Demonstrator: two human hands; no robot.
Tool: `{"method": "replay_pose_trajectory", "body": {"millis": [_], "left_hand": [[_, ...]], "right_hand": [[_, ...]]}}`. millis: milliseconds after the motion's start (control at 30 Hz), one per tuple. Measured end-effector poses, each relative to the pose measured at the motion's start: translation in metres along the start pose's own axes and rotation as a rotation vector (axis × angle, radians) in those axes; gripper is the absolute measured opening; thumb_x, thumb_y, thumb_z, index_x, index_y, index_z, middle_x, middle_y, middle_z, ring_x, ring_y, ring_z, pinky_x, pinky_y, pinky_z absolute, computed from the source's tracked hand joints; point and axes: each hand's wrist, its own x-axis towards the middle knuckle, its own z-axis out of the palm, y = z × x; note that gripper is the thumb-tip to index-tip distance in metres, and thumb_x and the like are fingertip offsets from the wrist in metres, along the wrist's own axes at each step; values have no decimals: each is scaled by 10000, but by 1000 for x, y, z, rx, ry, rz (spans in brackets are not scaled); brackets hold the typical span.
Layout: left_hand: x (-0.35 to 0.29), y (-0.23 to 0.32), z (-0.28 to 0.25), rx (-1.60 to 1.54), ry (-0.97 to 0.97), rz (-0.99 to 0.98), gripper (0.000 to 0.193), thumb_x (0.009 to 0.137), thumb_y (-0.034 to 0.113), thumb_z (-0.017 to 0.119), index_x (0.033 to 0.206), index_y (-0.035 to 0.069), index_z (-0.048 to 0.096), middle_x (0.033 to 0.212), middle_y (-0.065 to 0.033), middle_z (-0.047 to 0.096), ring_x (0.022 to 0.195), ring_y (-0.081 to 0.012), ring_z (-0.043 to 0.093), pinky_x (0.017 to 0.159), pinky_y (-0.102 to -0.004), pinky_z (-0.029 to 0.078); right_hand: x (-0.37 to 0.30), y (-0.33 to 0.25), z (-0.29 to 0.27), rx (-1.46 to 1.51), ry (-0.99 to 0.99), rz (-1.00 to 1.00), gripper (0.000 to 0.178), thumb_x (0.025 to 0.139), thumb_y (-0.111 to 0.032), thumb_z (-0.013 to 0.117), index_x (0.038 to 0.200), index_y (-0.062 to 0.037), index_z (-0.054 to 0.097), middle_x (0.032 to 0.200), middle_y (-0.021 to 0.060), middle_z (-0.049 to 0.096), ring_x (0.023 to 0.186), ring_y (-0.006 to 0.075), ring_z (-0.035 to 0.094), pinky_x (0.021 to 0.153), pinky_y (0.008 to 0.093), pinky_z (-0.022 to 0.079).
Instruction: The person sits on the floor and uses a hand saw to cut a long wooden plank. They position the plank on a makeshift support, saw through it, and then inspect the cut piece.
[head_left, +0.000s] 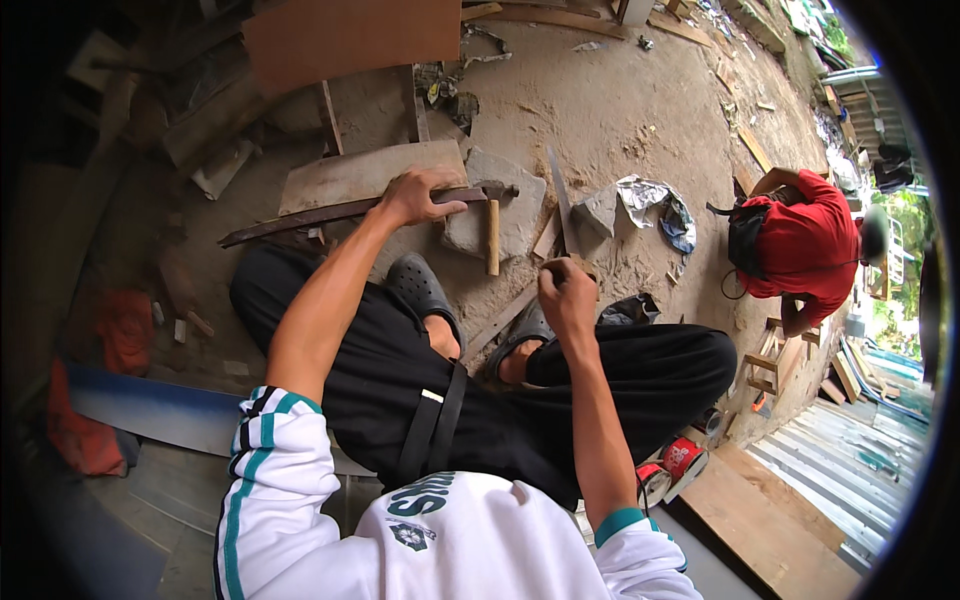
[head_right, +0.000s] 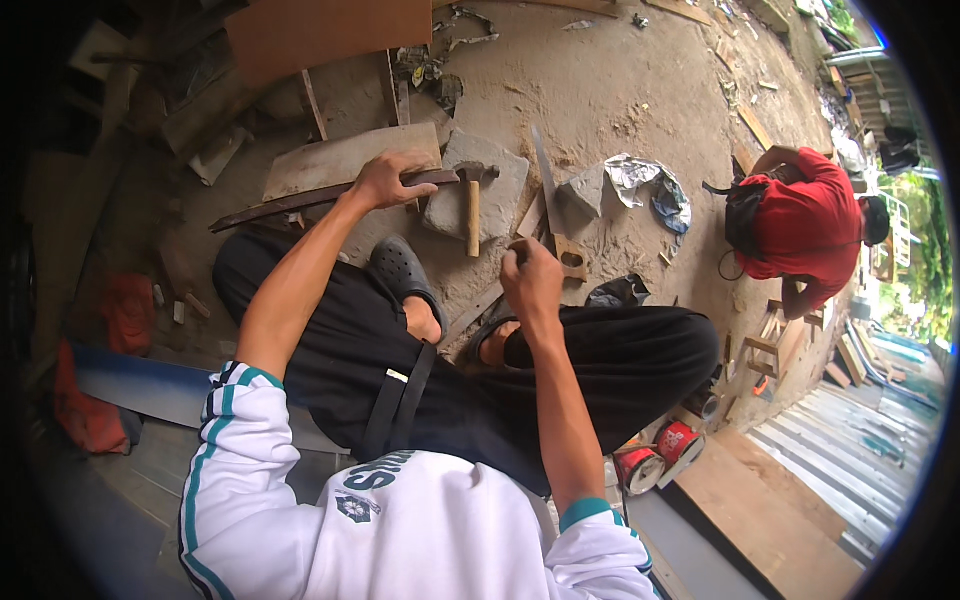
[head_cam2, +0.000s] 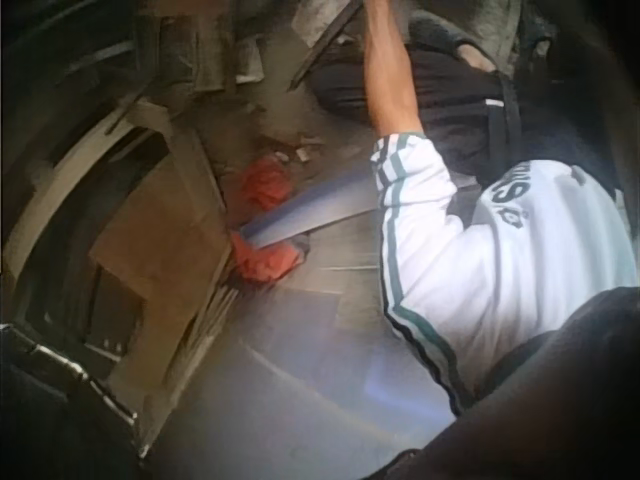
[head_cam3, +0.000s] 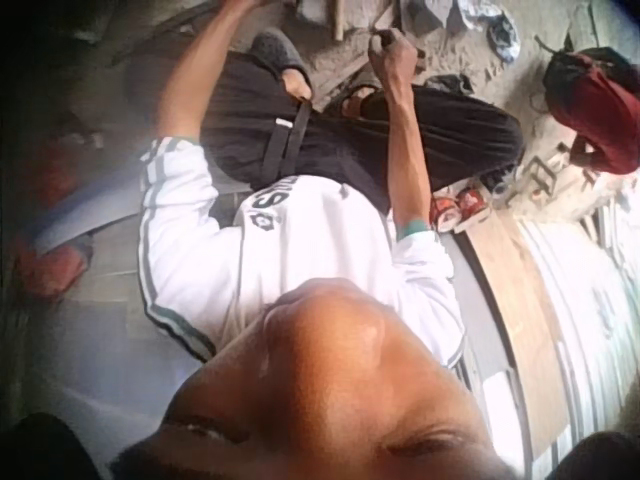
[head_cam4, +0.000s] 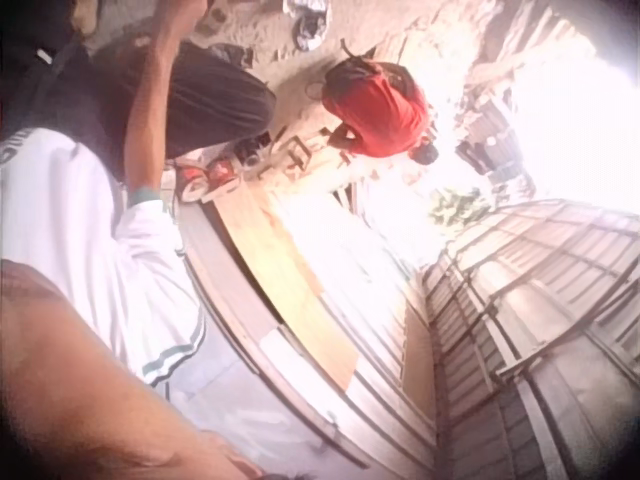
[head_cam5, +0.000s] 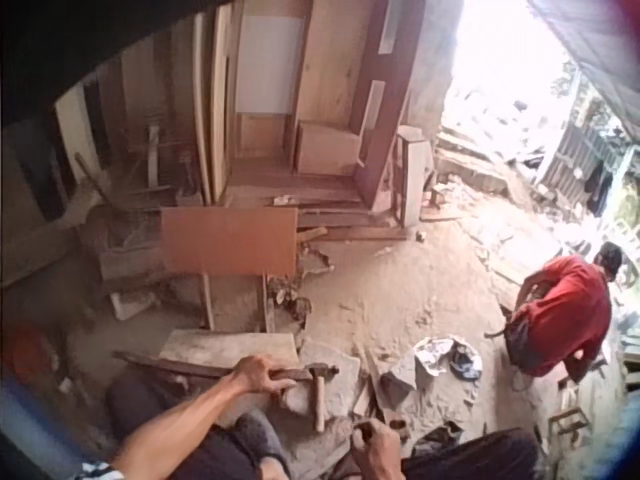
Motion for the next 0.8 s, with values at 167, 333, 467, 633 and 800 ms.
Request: {"method": "replay_pose_trajectory", "body": {"millis": [167,333,467,633,800], "left_hand": [[-20,-20,-10,377,-7,-400,950,750,843,446,1495,263,340,1554,-173,260,1454,-389,139,1127,-640,16],[-32,-26,-10,366,-63,-527,994,718,895,380,1494,275,339,1572,-190,193,1458,-413,71,1101,-681,-35],[-39,-26,-6,373,-16,-504,982,716,889,397,1480,272,374,1566,-194,206,1454,-418,89,1094,-691,-36],[-52,-16,8,406,40,-465,960,720,867,437,1467,264,401,1559,-200,220,1446,-431,107,1080,-710,-28],[-60,-19,17,409,79,-453,924,733,839,463,1458,268,416,1556,-200,225,1445,-433,111,1084,-703,-34]], "right_hand": [[-12,-4,-18,141,27,45,179,838,-113,604,928,18,687,814,201,687,735,284,689,700,348,521],[-10,1,1,191,-10,7,168,829,-118,603,897,15,679,811,188,683,746,288,684,707,346,521],[-2,-2,14,181,-71,30,175,824,-137,601,895,-4,690,823,195,679,777,337,673,745,386,518],[6,-5,26,189,-71,-9,176,826,-146,605,889,-10,695,833,201,678,787,353,668,739,393,516],[9,-8,33,179,-69,-78,174,839,-133,615,905,14,679,759,164,669,690,244,668,673,322,509]]}}
